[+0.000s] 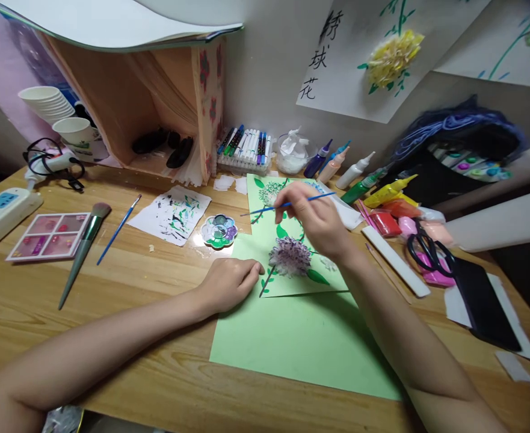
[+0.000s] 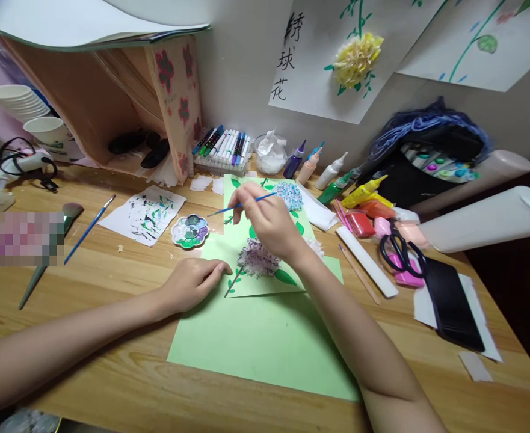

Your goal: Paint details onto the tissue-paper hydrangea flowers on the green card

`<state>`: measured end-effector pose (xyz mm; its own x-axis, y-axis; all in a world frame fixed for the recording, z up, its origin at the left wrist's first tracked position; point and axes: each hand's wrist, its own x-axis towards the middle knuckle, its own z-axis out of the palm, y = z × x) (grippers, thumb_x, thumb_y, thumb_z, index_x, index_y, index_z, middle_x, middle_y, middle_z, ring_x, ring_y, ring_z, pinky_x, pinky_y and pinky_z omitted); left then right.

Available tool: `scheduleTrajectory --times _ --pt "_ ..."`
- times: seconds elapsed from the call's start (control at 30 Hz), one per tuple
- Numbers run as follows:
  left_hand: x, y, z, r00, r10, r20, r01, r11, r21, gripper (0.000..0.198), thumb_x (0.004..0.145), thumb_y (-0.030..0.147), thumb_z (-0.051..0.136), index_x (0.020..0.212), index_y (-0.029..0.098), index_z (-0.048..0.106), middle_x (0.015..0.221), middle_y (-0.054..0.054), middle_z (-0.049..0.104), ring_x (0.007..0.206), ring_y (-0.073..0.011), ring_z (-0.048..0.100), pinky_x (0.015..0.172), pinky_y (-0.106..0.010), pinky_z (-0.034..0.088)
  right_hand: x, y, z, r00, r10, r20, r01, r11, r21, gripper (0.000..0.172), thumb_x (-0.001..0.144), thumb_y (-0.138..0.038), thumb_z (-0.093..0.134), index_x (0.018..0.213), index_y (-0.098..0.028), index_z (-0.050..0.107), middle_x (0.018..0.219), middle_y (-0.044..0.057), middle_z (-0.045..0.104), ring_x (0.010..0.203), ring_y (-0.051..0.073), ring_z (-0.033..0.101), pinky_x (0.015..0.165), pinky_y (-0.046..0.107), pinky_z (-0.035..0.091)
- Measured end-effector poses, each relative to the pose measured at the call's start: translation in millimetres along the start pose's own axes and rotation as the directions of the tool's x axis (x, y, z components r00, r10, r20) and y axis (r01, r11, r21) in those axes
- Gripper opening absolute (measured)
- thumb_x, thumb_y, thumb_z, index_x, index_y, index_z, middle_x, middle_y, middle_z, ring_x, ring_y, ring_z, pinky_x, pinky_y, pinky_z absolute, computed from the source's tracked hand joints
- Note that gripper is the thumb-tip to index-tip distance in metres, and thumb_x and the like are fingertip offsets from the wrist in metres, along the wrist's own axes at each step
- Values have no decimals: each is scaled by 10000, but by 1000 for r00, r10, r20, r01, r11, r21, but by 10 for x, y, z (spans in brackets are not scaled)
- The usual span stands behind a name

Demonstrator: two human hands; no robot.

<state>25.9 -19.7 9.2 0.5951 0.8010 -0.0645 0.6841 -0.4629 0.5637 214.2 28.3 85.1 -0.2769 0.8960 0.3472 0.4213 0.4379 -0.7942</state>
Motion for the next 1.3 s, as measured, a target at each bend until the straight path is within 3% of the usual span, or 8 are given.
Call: scheduleTrajectory --times 0.1,0.27,0.4,0.6,0.83,1.03,1.2,1.3 --pt "4 -11 -2 1000 -3 -6 3 1000 -6 384 961 302 316 963 229 693 845 -17 738 751 -169 661 671 -265 396 -121 -15 -301 988 64 -143 -54 996 69 373 944 -504 370 776 -225 552 649 4 577 588 124 562 557 279 407" --pt "26 -21 0 1000 3 -15 -3 1000 -15 382 952 301 322 969 225 696 808 -11 734 692 -159 645 646 -261 382 -476 160 -606 990 88 -107 -72 986 149 461 915 -532 412 614 -209 542 517 8 532 471 130 522 475 298 368" --pt "35 -5 0 1000 -17 -19 17 999 -32 392 955 317 324 960 229 706 797 -6 733 679 -156 640 653 -263 378 -621 273 -615 997 8 74 -16 994 112 487 947 -450 393 569 -193 562 518 20 559 500 129 497 520 303 379" --pt "20 -6 -5 1000 -13 -24 13 1000 -26 380 948 307 336 951 230 708 767 3 727 656 -147 633 642 -251 380 -537 236 -541 969 -9 246 16 999 -30 493 966 -426 353 589 -187 562 564 9 568 528 114 493 580 285 395" --pt "26 -17 6 1000 -14 -24 14 999 -31 384 955 311 331 955 236 708 807 2 736 696 -153 648 659 -248 384 -534 205 -649 990 42 137 -43 999 4 484 959 -467 349 610 -202 555 550 18 577 515 125 474 525 285 354" --pt "25 -8 6 1000 -26 -17 25 999 -29 384 954 314 332 958 233 707 813 -2 735 710 -156 650 655 -249 377 -518 211 -611 958 34 286 -22 999 -44 493 953 -480 361 613 -188 565 585 11 580 545 116 492 574 279 380" --pt "26 -2 -3 1000 -20 -24 20 1000 -20 391 954 324 329 958 232 710 722 4 710 633 -145 617 626 -247 360 -528 215 -697 995 56 84 -55 998 -5 466 962 -453 359 627 -199 560 559 7 582 535 119 492 546 277 363" --pt "28 -4 -6 999 -18 -27 17 1000 -21 398 954 328 326 957 229 711 678 5 690 600 -144 596 617 -249 349 -535 214 -689 982 61 178 -61 998 -5 473 963 -456 355 626 -195 561 562 8 589 536 117 490 545 276 364"
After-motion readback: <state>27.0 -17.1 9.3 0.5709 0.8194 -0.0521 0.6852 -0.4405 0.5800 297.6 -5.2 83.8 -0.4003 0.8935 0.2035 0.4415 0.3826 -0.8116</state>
